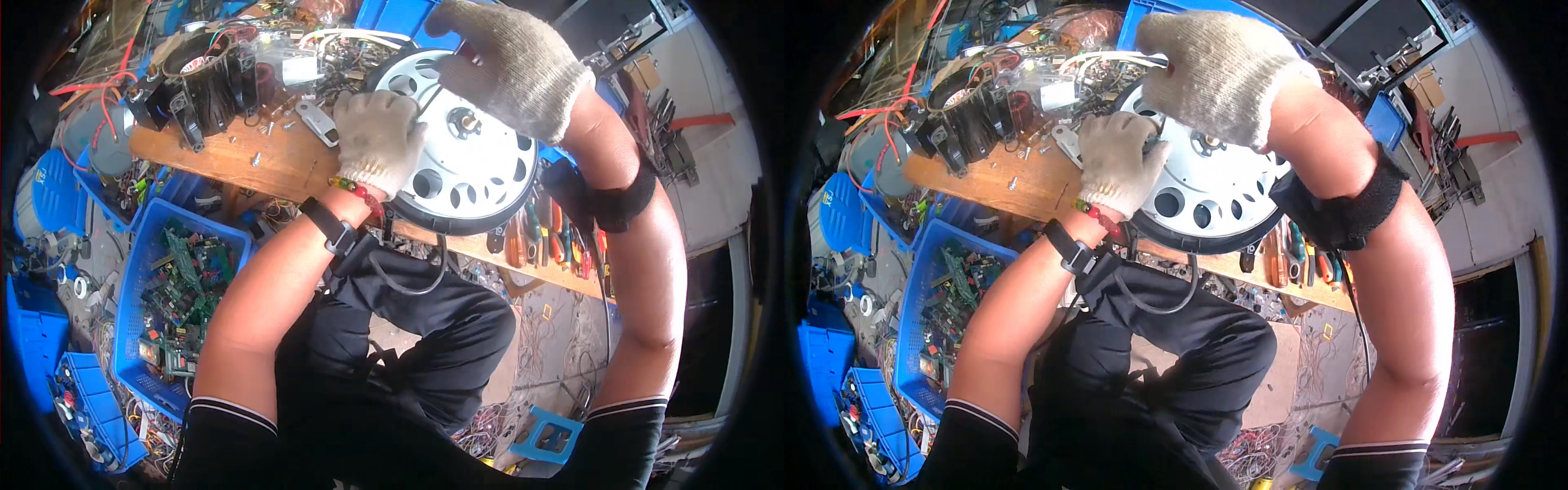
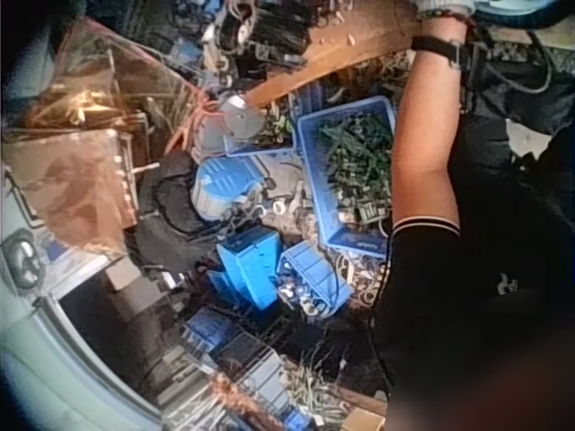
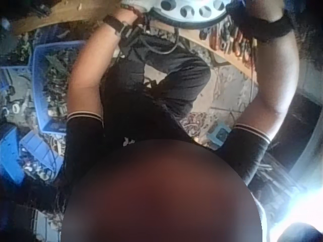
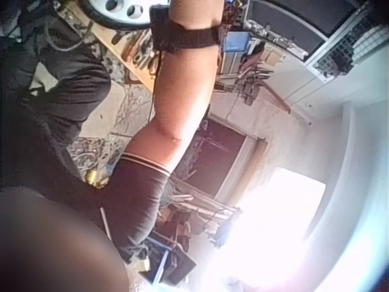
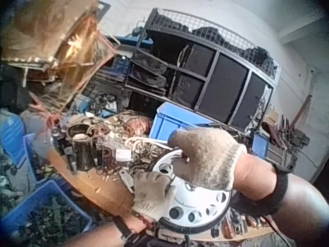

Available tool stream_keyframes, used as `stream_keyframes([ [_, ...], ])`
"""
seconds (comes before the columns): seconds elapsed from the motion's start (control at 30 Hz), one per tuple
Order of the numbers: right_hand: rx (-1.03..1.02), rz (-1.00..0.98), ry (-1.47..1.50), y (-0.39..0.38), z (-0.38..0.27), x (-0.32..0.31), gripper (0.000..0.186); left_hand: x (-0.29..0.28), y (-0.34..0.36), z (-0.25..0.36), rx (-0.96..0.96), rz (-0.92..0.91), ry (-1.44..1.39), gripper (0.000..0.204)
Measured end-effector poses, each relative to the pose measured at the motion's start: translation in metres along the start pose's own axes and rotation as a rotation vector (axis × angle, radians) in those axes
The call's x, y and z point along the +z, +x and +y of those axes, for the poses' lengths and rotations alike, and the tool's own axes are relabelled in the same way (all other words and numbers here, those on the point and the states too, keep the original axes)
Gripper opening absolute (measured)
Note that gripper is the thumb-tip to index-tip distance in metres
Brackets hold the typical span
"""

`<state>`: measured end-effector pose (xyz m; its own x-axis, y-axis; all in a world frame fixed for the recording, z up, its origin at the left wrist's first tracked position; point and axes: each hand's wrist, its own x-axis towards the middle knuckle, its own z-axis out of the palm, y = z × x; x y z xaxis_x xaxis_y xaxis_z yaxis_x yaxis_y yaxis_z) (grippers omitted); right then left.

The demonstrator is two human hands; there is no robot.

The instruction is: The recorder is dismantling and then reassembling parts of a large electric motor.

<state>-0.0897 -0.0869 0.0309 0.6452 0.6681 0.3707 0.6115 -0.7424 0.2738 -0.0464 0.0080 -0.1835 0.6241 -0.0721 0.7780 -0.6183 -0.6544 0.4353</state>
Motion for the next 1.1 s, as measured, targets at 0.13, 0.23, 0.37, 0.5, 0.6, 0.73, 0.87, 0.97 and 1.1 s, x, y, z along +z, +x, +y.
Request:
stream_keyframes([
  [0.13, 0.42, -0.367, -0.248, 0.013, -0.002, -0.007, 0.024, -0.002, 0.003, -0.001, -0.02, -0.061, 0.044, 0.027],
  [0.23, 0.108, -0.159, 0.012, -0.004, 0.016, 0.004, 0.032, -0.002, 0.005, 0.001, -0.018, -0.085, 0.067, 0.024],
  [0.37, 0.015, 0.014, -0.052, -0.011, 0.022, 0.018, 0.032, 0.005, 0.004, 0.001, 0.023, -0.044, 0.035, 0.022],
  [0.5, 0.257, -0.234, -0.103, 0.003, 0.003, 0.001, 0.036, 0.002, 0.004, -0.004, -0.007, -0.071, 0.056, 0.023],
  [0.6, 0.181, -0.142, -0.056, 0.003, 0.007, 0.008, 0.036, 0.0, 0.009, -0.004, -0.007, -0.099, 0.076, 0.024],
  [0.73, 0.13, -0.099, -0.045, 0.002, 0.004, 0.01, 0.037, -0.003, 0.013, -0.004, -0.021, -0.118, 0.119, 0.025],
  [0.87, 0.354, -0.382, -0.06, 0.012, 0.001, -0.003, 0.037, -0.003, 0.012, -0.005, 0.005, -0.125, 0.089, 0.024],
  [0.97, 0.272, -0.254, -0.011, 0.006, 0.013, 0.006, 0.036, -0.003, 0.012, -0.008, 0.064, -0.112, 0.066, 0.022],
  [1.1, 0.099, -0.078, 0.063, 0.005, 0.013, 0.013, 0.034, 0.001, 0.016, -0.012, 0.157, -0.119, 0.076, 0.021],
])
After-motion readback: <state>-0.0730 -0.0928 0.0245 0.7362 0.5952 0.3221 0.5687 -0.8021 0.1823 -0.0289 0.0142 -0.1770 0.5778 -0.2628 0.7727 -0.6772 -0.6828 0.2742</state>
